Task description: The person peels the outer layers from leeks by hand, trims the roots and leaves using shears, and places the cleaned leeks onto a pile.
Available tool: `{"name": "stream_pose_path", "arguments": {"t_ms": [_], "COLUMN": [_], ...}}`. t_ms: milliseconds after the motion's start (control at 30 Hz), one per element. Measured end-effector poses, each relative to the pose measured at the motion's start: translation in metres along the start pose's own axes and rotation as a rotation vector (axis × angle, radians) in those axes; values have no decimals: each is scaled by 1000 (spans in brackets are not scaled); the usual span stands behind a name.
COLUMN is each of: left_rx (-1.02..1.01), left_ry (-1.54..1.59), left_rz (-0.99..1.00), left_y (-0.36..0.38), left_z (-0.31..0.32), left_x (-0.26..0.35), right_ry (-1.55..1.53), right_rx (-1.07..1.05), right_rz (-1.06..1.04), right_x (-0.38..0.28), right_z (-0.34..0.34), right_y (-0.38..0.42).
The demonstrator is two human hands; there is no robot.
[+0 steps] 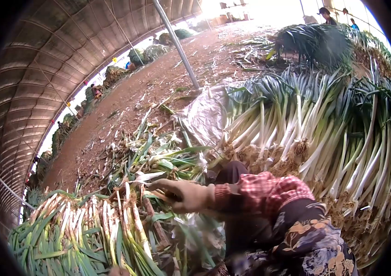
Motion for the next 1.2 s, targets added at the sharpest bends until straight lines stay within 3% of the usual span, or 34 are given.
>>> {"name": "stream_pose_path", "arguments": {"t_ms": [33, 67, 133, 200, 233, 267, 300, 333, 400, 433, 500, 533, 567, 633, 767, 800, 833, 933, 1000, 1033, 1067, 1133, 1200], "left_rx": [20, -311, -391, -714, -770, -823, -557, -575, -508, -378, -227, -141, -117, -128, -277, -307, -326, -274, -57, 47, 248, 282, 325], "left_ry": [121, 520, 879, 1393, 1627, 1862, 1968, 2064, 1879, 1818, 1554, 1448, 1370, 1231, 1014, 969, 917, 584, 176, 7, -28, -200, -264], "left_rz": [87, -21, 197, 424, 480, 530, 330, 533, 329, 136, 377, 403, 382, 321, 211, 209, 208, 251, 249, 202, 121, -9, -84], "left_y": [15, 0, 26, 8, 8, 15, 26, 26, 18, 31, 20, 25, 30, 40, 58, 59, 58, 51, 34, 26, 19, -6, -33], "left_z": [-13, 3, 24, 65, 75, 77, 74, 81, 104, 108, 141, 152, 160, 178, 207, 212, 213, 193, 156, 138, 127, 103, 83], "left_x": [78, 94, 191, 222, 236, 256, 257, 254, 217, 216, 197, 190, 189, 180, 175, 175, 172, 159, 140, 129, 116, 99, 85], "right_ry": [109, 139, 123, -486, -734, -459, -173, -35, 246, 318, 453, 511, 419, 364, 231, 227, 137, -175, -64, -192, -169, 76, 50], "right_rx": [-6, -26, -80, -260, -240, -275, -236, -306, -444, -349, -141, -37, -125, -276, -614, -588, -614, -619, -441, -350, -274, -365, -517], "right_rz": [-113, -160, -195, 280, 543, 289, 50, 55, 37, 42, 61, 79, 140, 43, 378, 350, 482, 520, 498, 532, 417, 392, 333], "right_x": [-4, -6, -12, -5, -2, 24, 47, 34, 5, 8, 23, 35, 63, 87, 156, 167, 150, 160, 135, 137, 159, 133, 136], "right_z": [6, 17, 46, 77, 91, 106, 122, 113, 97, 86, 72, 70, 77, 108, 163, 159, 157, 153, 138, 133, 135, 141, 152], "right_y": [11, 22, 44, 54, 61, 73, 87, 92, 103, 87, 52, 38, 22, 2, 9, 16, 17, 19, 14, 14, 17, 15, 7]}}
Point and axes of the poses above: each hand's wrist, its own y-axis away from the middle knuckle, its own z-axis out of the palm, x = y × z, the point moved 3 cm from there along -y, towards the middle knuckle, and after that the axes turned 8 degrees about -x, right-handed, at the moved point
